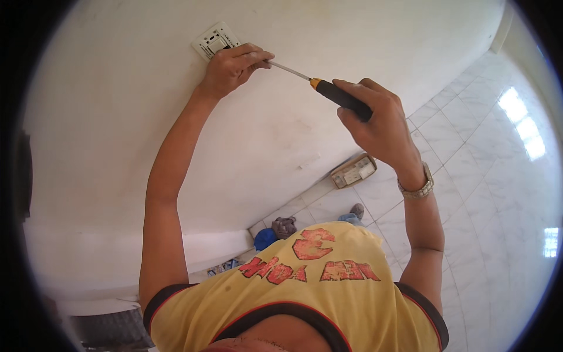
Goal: The person installs a wall outlet by connecting electrical wires to the terminals of the socket module, inserting it into the wall box, and securing it with a screwdriver before snapping on the faceplate.
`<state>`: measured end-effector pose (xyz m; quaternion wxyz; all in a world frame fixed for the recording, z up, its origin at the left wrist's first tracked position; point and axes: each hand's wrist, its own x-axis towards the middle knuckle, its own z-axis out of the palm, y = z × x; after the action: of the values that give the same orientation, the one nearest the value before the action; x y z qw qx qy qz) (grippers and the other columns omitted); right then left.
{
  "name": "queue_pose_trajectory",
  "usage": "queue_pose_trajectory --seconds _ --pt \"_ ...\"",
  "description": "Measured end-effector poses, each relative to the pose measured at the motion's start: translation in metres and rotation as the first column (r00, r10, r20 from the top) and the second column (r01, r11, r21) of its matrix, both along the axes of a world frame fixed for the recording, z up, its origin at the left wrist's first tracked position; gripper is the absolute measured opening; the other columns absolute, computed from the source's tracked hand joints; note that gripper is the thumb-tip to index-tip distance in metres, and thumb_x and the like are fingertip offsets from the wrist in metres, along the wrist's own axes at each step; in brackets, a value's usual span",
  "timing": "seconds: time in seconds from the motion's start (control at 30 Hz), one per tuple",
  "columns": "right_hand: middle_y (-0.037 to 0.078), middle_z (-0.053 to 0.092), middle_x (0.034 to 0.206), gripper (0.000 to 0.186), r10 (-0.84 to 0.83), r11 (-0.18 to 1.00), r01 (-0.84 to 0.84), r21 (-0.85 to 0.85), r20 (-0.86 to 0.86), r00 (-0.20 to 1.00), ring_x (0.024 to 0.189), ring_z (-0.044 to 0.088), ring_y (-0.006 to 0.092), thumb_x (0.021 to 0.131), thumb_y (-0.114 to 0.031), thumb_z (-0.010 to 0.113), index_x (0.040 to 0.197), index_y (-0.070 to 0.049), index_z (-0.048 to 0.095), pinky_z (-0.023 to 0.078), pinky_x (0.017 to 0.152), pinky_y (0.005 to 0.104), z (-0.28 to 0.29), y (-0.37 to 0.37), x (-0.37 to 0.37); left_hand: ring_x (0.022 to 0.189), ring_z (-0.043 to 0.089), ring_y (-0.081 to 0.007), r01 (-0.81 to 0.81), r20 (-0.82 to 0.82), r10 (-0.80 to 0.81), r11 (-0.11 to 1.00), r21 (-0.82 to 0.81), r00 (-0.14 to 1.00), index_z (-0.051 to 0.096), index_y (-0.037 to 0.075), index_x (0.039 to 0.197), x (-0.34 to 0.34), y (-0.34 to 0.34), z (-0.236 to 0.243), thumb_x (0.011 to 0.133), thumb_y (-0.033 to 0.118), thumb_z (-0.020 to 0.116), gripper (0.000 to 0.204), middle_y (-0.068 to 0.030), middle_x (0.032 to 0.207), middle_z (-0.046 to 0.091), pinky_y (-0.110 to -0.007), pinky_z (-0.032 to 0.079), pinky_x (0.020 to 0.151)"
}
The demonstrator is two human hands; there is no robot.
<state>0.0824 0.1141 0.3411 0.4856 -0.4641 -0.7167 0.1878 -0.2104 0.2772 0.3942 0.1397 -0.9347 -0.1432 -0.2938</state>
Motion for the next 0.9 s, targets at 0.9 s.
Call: queue_pose_trajectory --seconds 0.9 --pt "0.010 0.071 0.087 0.036 -0.030 0.895 -0.399 -0.202 -0.917 0.397 0.051 0.045 0.0027 0.103 -0.023 0.062 0.129 0.003 0.066 0.032 0.043 0.0177 -0.107 -0.009 -0.016 0.057 0.056 -0.0099 0.294 0.122 -0.275 0.937 -0.188 0.954 0.070 0.003 0.094 0.000 -0.009 0.024 0.079 -0.005 0.058 0.021 -0.0090 0.096 0.068 -0.025 0.041 0.050"
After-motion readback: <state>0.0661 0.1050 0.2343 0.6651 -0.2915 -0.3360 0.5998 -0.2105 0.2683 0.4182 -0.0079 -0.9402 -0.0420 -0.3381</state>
